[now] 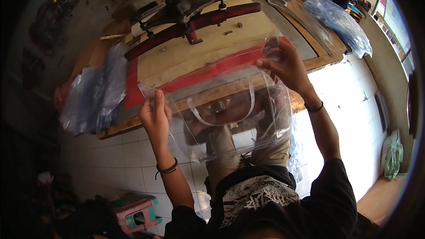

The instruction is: The person aligns a plastic bag and plastic handles on a work table, seals them together using a heat sealing press machine, and then opens and holds up the completed plastic bag by hand.

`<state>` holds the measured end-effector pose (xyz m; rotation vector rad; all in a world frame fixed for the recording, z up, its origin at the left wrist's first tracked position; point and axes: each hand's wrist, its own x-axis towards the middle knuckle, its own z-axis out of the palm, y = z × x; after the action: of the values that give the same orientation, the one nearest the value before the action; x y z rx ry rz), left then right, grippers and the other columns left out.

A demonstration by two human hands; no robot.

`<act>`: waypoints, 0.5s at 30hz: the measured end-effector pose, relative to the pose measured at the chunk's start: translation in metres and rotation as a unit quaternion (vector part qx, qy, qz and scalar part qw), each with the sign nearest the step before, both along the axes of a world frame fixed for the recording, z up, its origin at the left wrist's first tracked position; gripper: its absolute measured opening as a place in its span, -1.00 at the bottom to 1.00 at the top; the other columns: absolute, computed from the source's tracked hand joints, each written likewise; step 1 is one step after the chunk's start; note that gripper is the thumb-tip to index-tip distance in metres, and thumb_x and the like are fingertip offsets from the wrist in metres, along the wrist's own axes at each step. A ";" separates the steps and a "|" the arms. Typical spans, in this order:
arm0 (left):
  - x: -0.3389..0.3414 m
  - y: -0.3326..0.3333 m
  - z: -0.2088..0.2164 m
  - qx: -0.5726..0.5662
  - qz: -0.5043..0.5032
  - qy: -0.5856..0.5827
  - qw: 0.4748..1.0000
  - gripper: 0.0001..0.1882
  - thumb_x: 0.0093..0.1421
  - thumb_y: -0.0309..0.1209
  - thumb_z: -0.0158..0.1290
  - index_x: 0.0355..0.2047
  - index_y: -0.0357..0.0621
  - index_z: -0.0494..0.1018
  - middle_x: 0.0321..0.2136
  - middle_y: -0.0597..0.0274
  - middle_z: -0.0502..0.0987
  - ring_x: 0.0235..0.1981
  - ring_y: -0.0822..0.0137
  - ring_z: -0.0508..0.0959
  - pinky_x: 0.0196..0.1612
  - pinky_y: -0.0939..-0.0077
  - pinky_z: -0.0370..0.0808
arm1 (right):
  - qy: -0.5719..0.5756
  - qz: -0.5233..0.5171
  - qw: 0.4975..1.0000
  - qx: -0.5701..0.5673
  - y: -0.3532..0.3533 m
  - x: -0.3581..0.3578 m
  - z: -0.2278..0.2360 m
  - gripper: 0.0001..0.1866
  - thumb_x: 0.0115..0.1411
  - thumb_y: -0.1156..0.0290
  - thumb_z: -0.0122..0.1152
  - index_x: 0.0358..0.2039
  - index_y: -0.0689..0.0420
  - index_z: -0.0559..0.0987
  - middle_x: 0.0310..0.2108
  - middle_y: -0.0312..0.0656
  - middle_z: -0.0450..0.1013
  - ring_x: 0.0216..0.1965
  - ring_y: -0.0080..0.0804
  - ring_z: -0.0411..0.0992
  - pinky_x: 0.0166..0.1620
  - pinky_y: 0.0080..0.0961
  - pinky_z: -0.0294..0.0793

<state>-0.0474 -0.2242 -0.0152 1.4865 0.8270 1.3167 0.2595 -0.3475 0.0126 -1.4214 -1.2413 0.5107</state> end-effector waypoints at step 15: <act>0.052 0.051 -0.031 0.322 0.230 0.488 0.778 -0.48 0.26 -0.03 0.12 0.01 -0.21 0.42 -0.19 -0.04 0.51 -0.19 0.13 0.52 -0.04 0.15 0.44 | -0.289 -0.189 0.938 0.022 0.070 0.027 -0.066 -0.55 0.19 0.19 0.30 -0.05 0.21 0.43 -0.32 -0.12 0.56 -0.23 0.00 0.49 -0.13 -0.22 0.43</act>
<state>0.0046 -0.1734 -0.0466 2.7518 1.5659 1.1564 0.2867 -0.2774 -0.0533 -1.7881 -1.3660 -0.2210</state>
